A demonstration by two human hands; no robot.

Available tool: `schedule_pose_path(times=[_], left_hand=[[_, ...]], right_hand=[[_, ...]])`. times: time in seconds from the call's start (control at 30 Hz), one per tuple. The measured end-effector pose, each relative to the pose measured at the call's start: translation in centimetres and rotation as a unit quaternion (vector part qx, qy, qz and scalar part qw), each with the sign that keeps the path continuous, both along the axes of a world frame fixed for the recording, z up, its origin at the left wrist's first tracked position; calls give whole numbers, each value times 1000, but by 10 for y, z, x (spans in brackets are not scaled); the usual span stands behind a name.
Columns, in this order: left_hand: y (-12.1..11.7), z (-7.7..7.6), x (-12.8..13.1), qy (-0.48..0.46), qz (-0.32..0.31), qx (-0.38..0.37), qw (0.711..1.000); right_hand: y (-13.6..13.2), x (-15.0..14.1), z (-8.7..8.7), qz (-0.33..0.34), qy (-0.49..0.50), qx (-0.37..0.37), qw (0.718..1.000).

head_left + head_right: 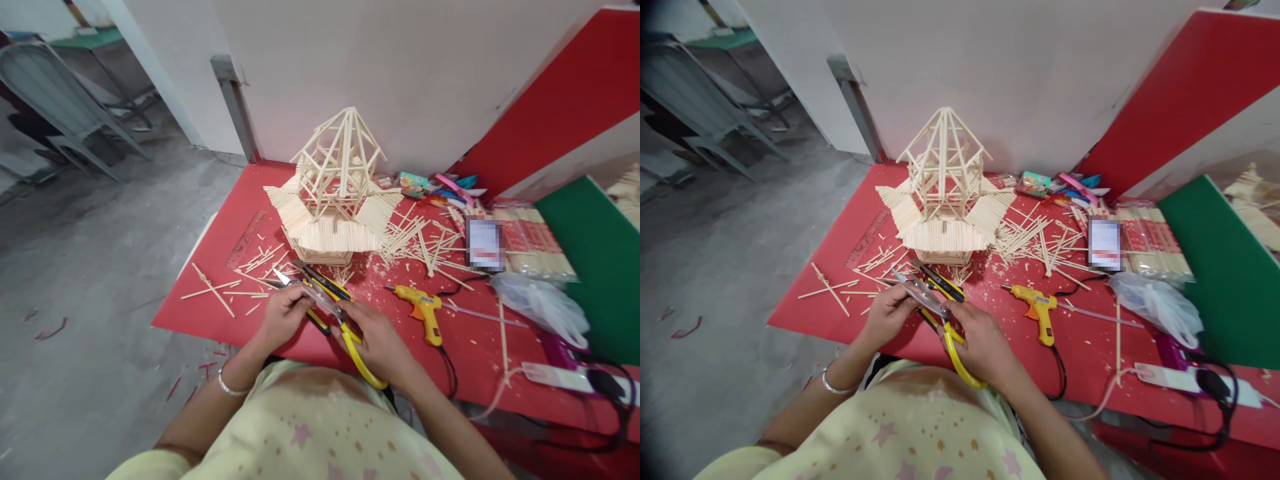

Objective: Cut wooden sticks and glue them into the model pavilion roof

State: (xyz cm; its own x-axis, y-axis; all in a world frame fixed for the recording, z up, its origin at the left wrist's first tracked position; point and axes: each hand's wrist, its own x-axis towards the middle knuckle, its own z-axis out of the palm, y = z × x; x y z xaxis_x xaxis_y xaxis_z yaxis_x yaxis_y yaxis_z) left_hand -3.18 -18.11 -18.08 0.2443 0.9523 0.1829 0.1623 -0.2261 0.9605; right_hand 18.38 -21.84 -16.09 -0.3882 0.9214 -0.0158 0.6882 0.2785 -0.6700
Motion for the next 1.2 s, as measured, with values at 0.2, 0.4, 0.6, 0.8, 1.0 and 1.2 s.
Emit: schedule_pose_path(times=[0.2,0.4,0.6,0.8,1.0,1.2], left_hand=[[-5,-4,-1,1,10,7,1000],[-14,-6,-2,-30,22,-21,999],[-18,-18,-15,-55,12,-33,998],[-18,-22,-20,-99,-5,-48,994],[-16,-18,-20,-111,-21,-35,993],[-14,-19,-19,-160,-37,-96,982]], right_hand=[[-4,-2,-8,-6,7,10,1000],[-10,-3,-25,13,6,-11,1000],[-5,-5,-13,13,-110,36,993],[-1,-11,6,43,-140,33,989],[-4,-12,1,39,-95,55,993],[-2,-9,-13,43,-48,54,996]])
